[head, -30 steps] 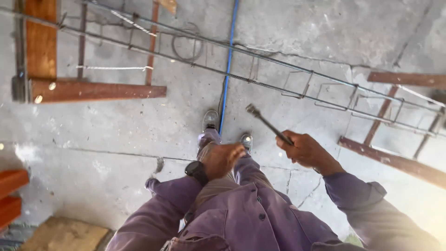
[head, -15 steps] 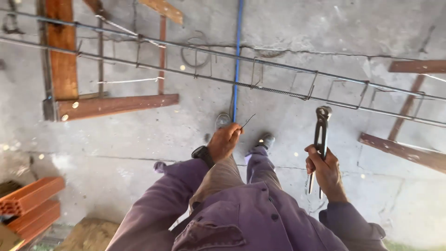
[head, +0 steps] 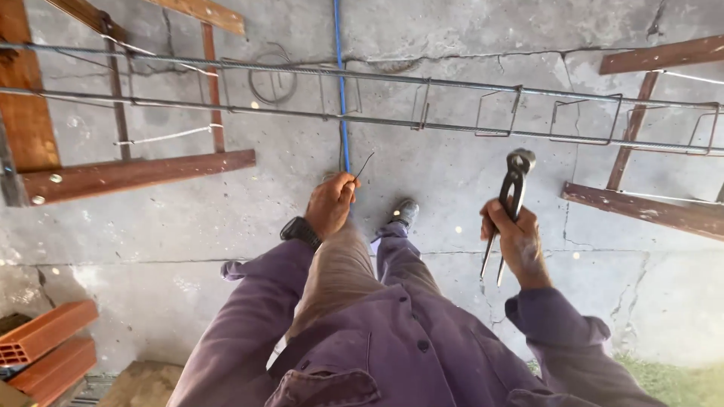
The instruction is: The person uses a rebar tying tool to secure wire ties around the intersections of a steel rebar grid. They repeatedly position the tool, twist the wire to tighten the connections, and move along the structure to fasten multiple points.
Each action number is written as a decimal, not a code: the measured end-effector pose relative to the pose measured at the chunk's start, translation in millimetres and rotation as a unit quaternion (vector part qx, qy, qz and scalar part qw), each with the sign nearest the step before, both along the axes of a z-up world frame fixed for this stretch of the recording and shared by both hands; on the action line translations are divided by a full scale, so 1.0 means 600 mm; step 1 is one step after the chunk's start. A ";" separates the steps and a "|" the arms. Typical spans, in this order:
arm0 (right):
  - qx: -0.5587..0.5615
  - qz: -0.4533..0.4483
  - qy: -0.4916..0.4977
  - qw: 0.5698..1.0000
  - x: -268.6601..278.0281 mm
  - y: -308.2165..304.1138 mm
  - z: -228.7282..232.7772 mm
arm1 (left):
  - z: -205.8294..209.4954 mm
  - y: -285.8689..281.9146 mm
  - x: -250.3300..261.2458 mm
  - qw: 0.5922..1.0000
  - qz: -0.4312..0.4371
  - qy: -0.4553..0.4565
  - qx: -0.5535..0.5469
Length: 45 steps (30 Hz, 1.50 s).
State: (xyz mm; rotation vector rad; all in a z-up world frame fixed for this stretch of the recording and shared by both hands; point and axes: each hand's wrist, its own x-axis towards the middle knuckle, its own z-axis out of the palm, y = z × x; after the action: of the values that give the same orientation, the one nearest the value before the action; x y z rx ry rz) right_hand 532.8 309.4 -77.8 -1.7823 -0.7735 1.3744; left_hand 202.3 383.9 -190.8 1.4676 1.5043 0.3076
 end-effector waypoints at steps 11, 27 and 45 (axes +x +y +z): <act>0.028 -0.050 -0.033 0.998 0.008 0.121 -0.165 | -0.146 0.020 0.134 0.974 0.190 -0.072 -0.097; 0.018 -0.016 -0.032 0.999 -0.068 0.238 -0.214 | -0.197 0.064 0.224 0.930 0.238 -0.275 0.049; -0.003 -0.008 -0.022 1.000 -0.096 0.293 -0.205 | -0.162 0.088 0.236 0.936 0.156 -0.312 0.054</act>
State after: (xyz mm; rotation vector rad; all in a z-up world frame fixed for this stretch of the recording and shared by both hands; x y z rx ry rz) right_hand 474.9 485.0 -200.5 -1.8255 -0.7764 1.3328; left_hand 344.2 436.6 -287.8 1.0573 1.1938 0.9647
